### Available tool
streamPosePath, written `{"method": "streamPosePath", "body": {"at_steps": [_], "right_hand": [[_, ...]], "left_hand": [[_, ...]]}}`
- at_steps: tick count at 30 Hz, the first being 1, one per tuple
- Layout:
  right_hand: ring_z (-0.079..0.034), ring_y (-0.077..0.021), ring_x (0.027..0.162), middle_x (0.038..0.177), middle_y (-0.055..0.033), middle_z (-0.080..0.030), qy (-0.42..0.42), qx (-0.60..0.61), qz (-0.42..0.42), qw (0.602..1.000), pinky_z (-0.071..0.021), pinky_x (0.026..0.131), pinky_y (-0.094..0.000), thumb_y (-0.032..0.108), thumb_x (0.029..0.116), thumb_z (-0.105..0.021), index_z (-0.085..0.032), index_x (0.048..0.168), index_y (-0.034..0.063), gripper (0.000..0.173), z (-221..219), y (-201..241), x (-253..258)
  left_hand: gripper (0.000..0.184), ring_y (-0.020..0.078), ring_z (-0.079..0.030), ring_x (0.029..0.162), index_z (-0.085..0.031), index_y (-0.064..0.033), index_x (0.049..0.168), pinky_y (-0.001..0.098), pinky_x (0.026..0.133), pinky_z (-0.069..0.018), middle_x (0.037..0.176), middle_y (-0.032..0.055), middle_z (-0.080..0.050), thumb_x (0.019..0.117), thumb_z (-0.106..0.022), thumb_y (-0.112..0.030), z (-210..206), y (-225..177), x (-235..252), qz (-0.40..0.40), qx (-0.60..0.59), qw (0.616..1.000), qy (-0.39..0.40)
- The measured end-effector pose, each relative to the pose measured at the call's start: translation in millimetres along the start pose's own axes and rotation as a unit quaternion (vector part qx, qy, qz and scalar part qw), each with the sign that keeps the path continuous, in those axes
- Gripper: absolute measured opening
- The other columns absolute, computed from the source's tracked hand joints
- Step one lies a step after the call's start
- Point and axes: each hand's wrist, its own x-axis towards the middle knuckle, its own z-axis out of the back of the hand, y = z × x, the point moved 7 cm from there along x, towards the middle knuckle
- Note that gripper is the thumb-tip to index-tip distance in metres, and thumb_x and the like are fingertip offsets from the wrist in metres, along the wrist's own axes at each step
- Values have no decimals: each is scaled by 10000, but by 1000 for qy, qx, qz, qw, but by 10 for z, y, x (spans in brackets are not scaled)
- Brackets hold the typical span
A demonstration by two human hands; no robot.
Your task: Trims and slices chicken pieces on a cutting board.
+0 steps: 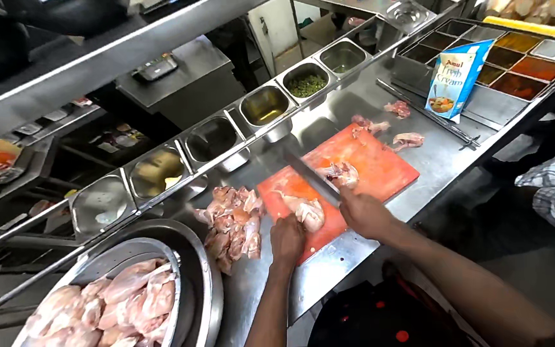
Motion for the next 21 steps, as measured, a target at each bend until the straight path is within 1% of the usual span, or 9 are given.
{"method": "streamPosePath", "body": {"at_steps": [2, 5, 6, 7, 8, 9, 11, 18, 21], "right_hand": [[-631, -275, 565, 643, -72, -575, -204, 61, 99, 972, -536, 524, -487, 287, 1076, -442, -559, 1159, 44, 283, 619, 228, -138], [-598, -188, 499, 649, -32, -574, -381, 157, 133, 901, -545, 458, -422, 324, 1093, -416, -511, 1258, -4, 380, 875, 363, -222], [-622, -210, 515, 659, -56, -595, -361, 132, 110, 917, -561, 474, -431, 312, 1090, -413, -503, 1267, -32, 397, 662, 331, -168], [-665, -262, 580, 702, -99, -624, -269, 70, 71, 958, -577, 529, -462, 279, 1081, -412, -506, 1256, -34, 371, 321, 271, -67], [-708, -331, 726, 815, -146, -661, -98, 18, 8, 995, -590, 647, -526, 254, 1076, -417, -486, 1283, 15, 324, -90, 179, 65], [-710, -384, 864, 929, -184, -676, 42, -7, -38, 998, -577, 740, -579, 230, 1060, -458, -488, 1303, 52, 303, -451, 91, 149], [-707, -392, 957, 1010, -184, -681, 168, -58, -63, 982, -572, 778, -588, 214, 1035, -520, -497, 1301, 92, 293, -679, 57, 293], [-699, -386, 946, 1000, -184, -678, 177, -50, -34, 982, -564, 776, -590, 262, 1042, -514, -537, 1267, 76, 293, -584, 35, 389], [-698, -379, 900, 950, -172, -677, 101, -26, -2, 995, -560, 763, -589, 286, 1076, -469, -551, 1264, 83, 289, -68, 208, 338]], "left_hand": [[396, 353, -655, 1074, -676, -45, 1073, 528, 933, -507, 1035, 160, -699, 1090, -360, -283, -15, 15, -22, -5, -10, 1000, -21], [357, 355, -660, 1047, -677, -34, 1047, 528, 917, -512, 1011, 161, -700, 1074, -393, -248, -51, 37, -61, -3, -29, 999, -40], [357, 352, -657, 1055, -679, -37, 1055, 525, 921, -509, 1023, 161, -698, 1073, -394, -250, -58, 40, -58, -2, -30, 999, -40], [356, 353, -654, 1066, -682, -36, 1065, 525, 929, -508, 1038, 162, -698, 1073, -397, -248, -54, 41, -52, -3, -31, 999, -41], [344, 353, -651, 1080, -686, -34, 1076, 525, 940, -505, 1055, 162, -700, 1069, -409, -239, -42, 40, -61, -1, -29, 999, -43], [337, 352, -649, 1091, -694, -33, 1089, 529, 948, -502, 1072, 159, -706, 1061, -424, -233, -37, 43, -99, 0, -24, 999, -42], [332, 332, -656, 1088, -706, -50, 1079, 517, 938, -506, 1060, 133, -720, 1050, -437, -244, 0, 70, -101, 5, -13, 998, -55], [328, 323, -670, 1028, -709, -67, 1021, 522, 895, -509, 993, 115, -725, 1044, -431, -241, -35, 209, -271, 16, -24, 996, -87], [331, 326, -669, 1019, -704, -66, 1024, 524, 885, -506, 975, 113, -720, 1044, -431, -251, -41, 205, -257, 19, -34, 996, -84]]}}
